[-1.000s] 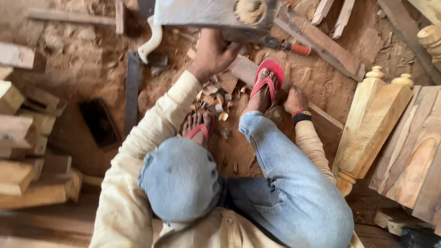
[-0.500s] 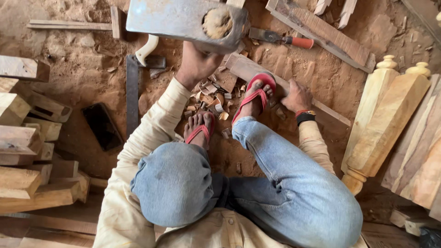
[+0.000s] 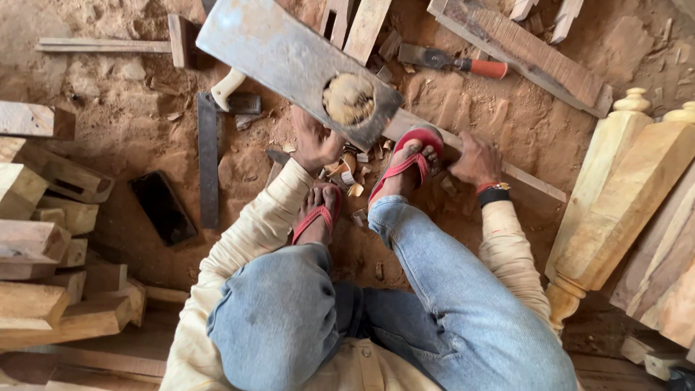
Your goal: The person carves a small wooden block using a chisel and mallet. They repeatedly strike the chisel to remove wood chips, then reposition the block and continue carving.
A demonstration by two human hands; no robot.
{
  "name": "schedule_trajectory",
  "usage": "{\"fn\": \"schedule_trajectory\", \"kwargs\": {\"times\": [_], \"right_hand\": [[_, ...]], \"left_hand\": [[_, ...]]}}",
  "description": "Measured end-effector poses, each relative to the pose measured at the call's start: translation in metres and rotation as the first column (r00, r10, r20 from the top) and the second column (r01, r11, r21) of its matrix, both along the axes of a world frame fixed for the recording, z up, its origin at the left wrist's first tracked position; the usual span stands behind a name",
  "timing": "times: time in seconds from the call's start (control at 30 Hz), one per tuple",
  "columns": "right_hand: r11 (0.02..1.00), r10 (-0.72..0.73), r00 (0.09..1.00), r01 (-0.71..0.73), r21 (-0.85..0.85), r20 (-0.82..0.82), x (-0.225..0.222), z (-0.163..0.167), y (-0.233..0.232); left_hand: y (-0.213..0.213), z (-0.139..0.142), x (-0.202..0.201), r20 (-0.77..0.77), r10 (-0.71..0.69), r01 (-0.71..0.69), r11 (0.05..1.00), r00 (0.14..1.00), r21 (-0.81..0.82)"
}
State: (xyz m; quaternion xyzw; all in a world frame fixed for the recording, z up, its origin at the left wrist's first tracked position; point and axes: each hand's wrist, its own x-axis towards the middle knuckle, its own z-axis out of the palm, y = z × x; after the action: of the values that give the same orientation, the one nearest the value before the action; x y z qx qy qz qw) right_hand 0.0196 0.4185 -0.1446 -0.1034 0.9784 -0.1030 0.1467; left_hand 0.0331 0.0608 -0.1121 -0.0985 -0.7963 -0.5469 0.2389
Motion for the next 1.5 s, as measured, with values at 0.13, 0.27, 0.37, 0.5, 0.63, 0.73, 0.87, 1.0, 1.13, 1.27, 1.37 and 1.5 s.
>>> {"fn": "schedule_trajectory", "kwargs": {"times": [0.13,0.27,0.37,0.5,0.63,0.73,0.87,1.0,1.13,1.27,1.37,1.5], "right_hand": [[1.000,0.015,0.998,-0.014,-0.009,0.059,-0.004,-0.001,0.001],[0.993,-0.097,0.969,0.077,0.095,0.227,0.002,-0.005,0.002],[0.993,-0.101,0.980,0.090,0.071,0.169,0.006,-0.008,0.002],[0.991,-0.121,0.988,0.114,0.071,0.095,0.009,-0.013,0.001],[0.978,-0.194,0.973,0.182,0.102,0.124,0.011,-0.018,0.002],[0.990,-0.142,0.988,0.141,0.012,0.065,0.013,-0.025,0.006],[0.990,-0.101,0.995,0.098,0.098,0.021,0.016,-0.035,0.013],[0.995,-0.103,0.994,0.103,0.000,-0.029,0.021,-0.045,0.017],[0.997,-0.065,0.998,0.066,0.029,-0.019,0.019,-0.048,0.020],[0.984,-0.148,0.967,0.124,0.124,0.207,0.014,-0.045,0.020],[0.983,-0.156,0.964,0.130,0.133,0.216,0.011,-0.043,0.017],[0.993,-0.092,0.993,0.086,0.080,0.074,0.011,-0.039,0.014]], "left_hand": [[-0.001,-0.005,-0.003,-0.066,-0.041,0.046,0.996,0.997,0.075],[-0.005,-0.020,-0.003,-0.258,0.009,-0.070,0.972,0.966,-0.226],[-0.006,-0.025,-0.007,-0.171,0.024,-0.067,0.966,0.985,-0.248],[-0.015,-0.004,-0.019,-0.524,0.033,-0.338,0.798,0.851,-0.499],[-0.035,0.060,-0.007,0.407,-0.147,0.108,0.987,0.901,0.116],[-0.037,0.091,0.020,0.485,-0.215,0.168,0.976,0.848,0.139],[-0.014,0.088,0.032,0.590,-0.294,0.151,0.948,0.752,0.280],[0.004,0.076,0.034,0.747,-0.441,-0.148,0.805,0.498,0.574],[0.002,0.073,0.039,0.741,-0.423,-0.100,0.833,0.522,0.545],[-0.001,0.068,0.044,0.743,-0.417,-0.048,0.856,0.524,0.514],[0.007,0.061,0.036,0.813,-0.389,0.011,0.904,0.434,0.427],[0.022,0.062,0.021,0.724,-0.378,0.112,0.915,0.577,0.388]]}}
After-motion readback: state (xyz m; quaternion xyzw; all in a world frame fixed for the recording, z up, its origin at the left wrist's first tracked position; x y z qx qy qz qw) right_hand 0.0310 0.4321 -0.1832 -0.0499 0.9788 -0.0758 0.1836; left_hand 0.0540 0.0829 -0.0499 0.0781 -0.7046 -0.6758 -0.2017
